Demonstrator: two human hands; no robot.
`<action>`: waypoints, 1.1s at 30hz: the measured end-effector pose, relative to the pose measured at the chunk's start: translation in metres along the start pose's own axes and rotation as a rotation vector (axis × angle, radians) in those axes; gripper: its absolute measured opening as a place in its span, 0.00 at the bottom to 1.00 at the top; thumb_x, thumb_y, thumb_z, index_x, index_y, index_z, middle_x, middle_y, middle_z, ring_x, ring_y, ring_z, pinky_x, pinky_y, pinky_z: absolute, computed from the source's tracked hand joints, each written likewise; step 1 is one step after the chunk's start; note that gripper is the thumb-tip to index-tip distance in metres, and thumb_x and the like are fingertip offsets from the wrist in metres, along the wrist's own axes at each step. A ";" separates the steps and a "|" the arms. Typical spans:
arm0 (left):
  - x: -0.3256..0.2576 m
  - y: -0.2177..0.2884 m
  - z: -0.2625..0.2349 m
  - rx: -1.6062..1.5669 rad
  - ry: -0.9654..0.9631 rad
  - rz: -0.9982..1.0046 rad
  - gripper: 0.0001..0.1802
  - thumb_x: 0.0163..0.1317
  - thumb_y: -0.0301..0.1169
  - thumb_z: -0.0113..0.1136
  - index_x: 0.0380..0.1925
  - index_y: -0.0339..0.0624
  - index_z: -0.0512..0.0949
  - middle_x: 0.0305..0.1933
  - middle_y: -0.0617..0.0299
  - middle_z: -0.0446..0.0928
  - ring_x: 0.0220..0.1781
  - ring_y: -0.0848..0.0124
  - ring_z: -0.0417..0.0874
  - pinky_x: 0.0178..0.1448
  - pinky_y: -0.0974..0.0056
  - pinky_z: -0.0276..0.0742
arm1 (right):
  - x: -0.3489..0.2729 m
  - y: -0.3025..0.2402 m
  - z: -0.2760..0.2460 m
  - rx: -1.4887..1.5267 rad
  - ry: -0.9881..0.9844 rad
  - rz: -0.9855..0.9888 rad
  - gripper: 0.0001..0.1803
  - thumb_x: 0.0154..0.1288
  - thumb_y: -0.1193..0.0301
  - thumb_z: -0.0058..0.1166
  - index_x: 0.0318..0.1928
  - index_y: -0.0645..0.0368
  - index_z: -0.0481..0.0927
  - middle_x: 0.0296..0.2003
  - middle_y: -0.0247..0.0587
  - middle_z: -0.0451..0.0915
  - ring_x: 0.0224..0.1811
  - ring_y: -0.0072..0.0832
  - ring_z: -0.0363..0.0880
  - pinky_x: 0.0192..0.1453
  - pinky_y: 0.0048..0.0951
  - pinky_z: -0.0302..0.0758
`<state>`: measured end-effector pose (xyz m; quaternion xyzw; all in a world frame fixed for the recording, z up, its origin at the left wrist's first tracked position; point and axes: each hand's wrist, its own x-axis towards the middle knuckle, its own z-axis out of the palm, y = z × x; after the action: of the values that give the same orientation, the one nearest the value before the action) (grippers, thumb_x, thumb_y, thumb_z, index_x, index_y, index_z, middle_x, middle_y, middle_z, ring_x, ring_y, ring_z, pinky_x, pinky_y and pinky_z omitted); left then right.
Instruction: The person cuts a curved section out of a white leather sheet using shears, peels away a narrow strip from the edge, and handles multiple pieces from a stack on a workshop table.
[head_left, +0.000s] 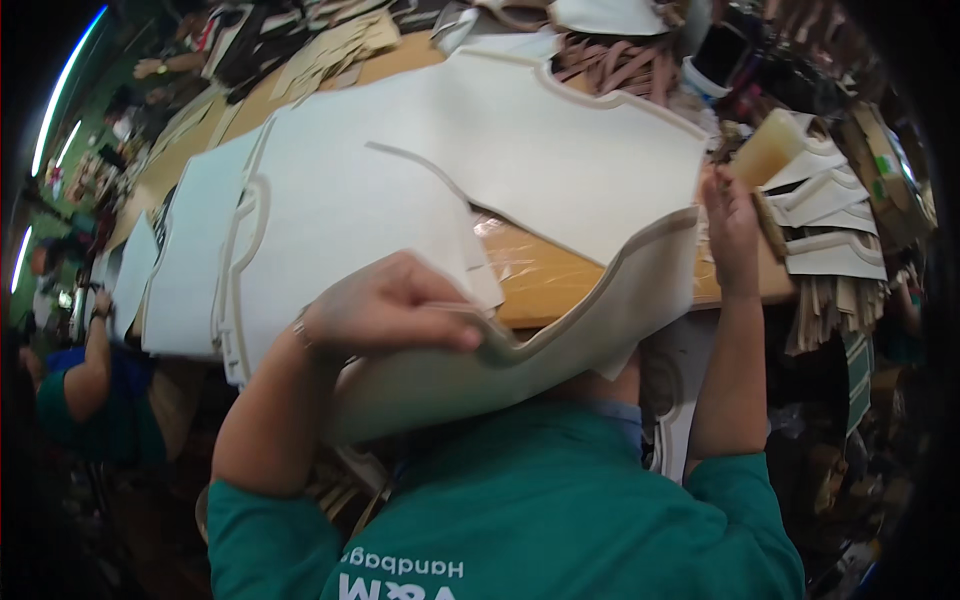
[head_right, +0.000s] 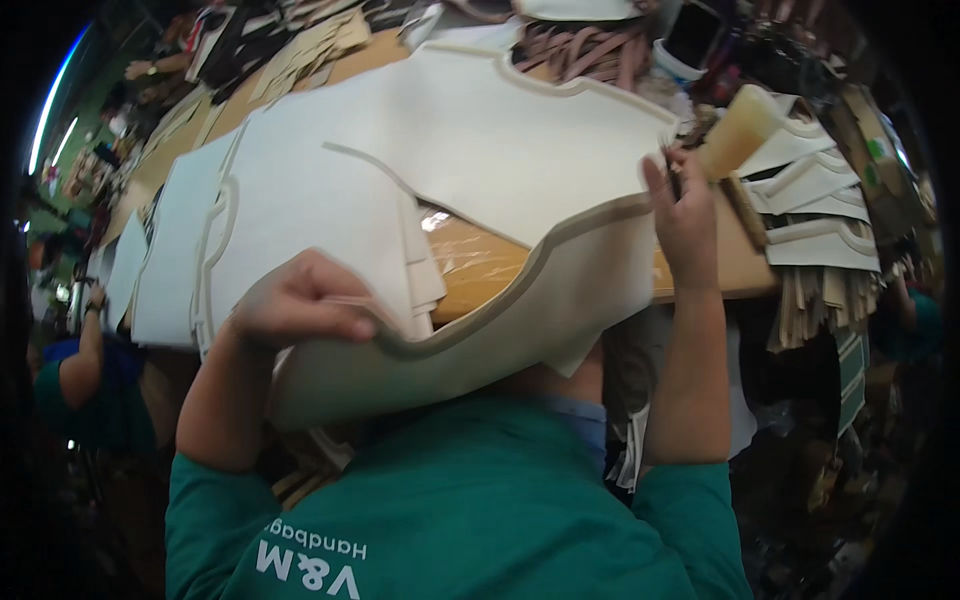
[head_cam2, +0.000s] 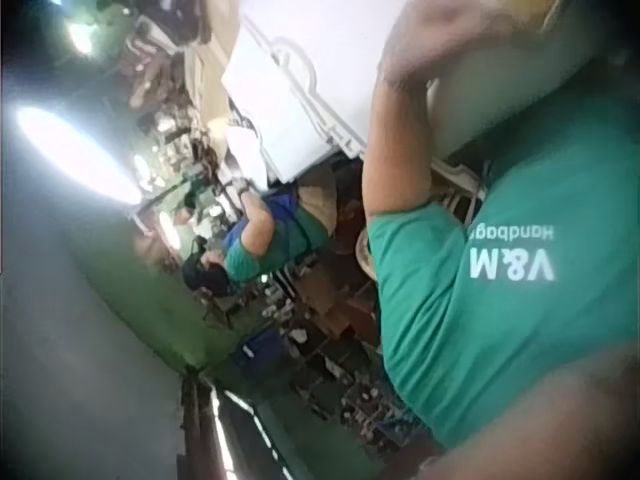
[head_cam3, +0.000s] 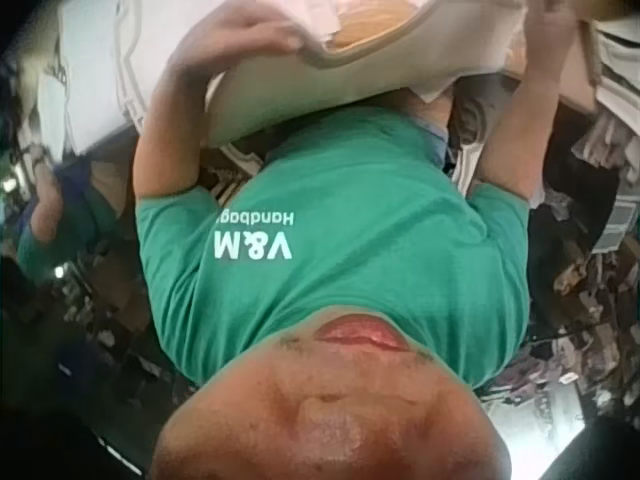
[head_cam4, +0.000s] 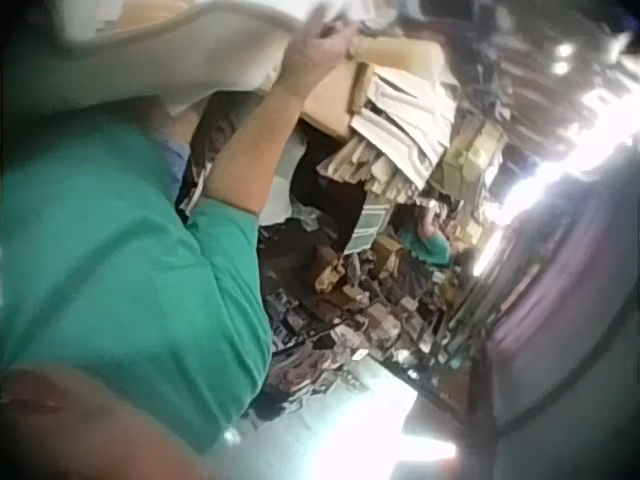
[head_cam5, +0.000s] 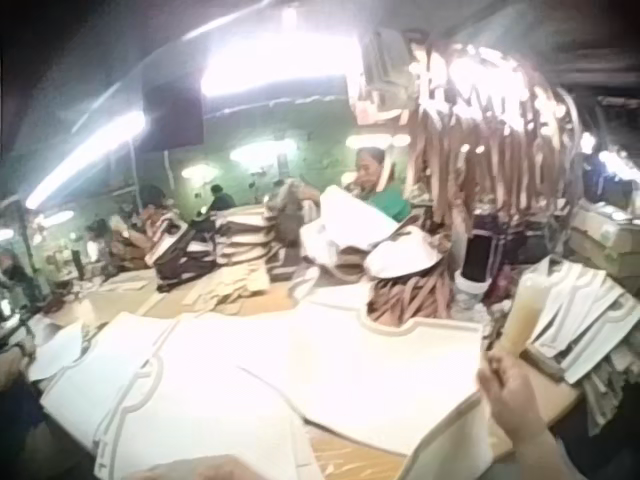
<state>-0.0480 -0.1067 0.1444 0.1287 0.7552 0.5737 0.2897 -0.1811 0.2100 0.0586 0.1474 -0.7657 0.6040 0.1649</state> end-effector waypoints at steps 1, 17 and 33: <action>-0.007 0.008 -0.005 0.113 -0.031 0.023 0.09 0.49 0.28 0.58 0.28 0.34 0.78 0.16 0.67 0.72 0.20 0.82 0.68 0.24 0.75 0.62 | 0.005 -0.007 -0.002 -0.205 0.003 -0.083 0.19 0.56 0.59 0.53 0.37 0.62 0.69 0.19 0.29 0.69 0.20 0.14 0.66 0.27 0.13 0.62; 0.123 0.121 -0.048 2.223 0.944 0.682 0.22 0.47 0.43 0.55 0.45 0.59 0.71 0.57 0.66 0.53 0.59 0.73 0.50 0.55 0.49 0.47 | -0.096 -0.073 0.046 0.805 -0.411 0.429 0.14 0.50 0.81 0.55 0.25 0.56 0.62 0.25 0.36 0.73 0.25 0.17 0.72 0.28 0.17 0.70; -0.013 -0.020 0.114 0.844 0.062 0.182 0.41 0.41 0.35 0.63 0.58 0.42 0.56 0.62 0.51 0.53 0.64 0.50 0.53 0.56 0.42 0.59 | -0.124 -0.044 0.043 0.907 -0.363 1.000 0.12 0.48 0.81 0.53 0.24 0.54 0.63 0.20 0.32 0.71 0.18 0.20 0.71 0.20 0.18 0.69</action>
<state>0.0321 -0.0293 0.1100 0.2847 0.9176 0.2412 0.1369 -0.0537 0.1611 0.0343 -0.0698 -0.4295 0.8333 -0.3409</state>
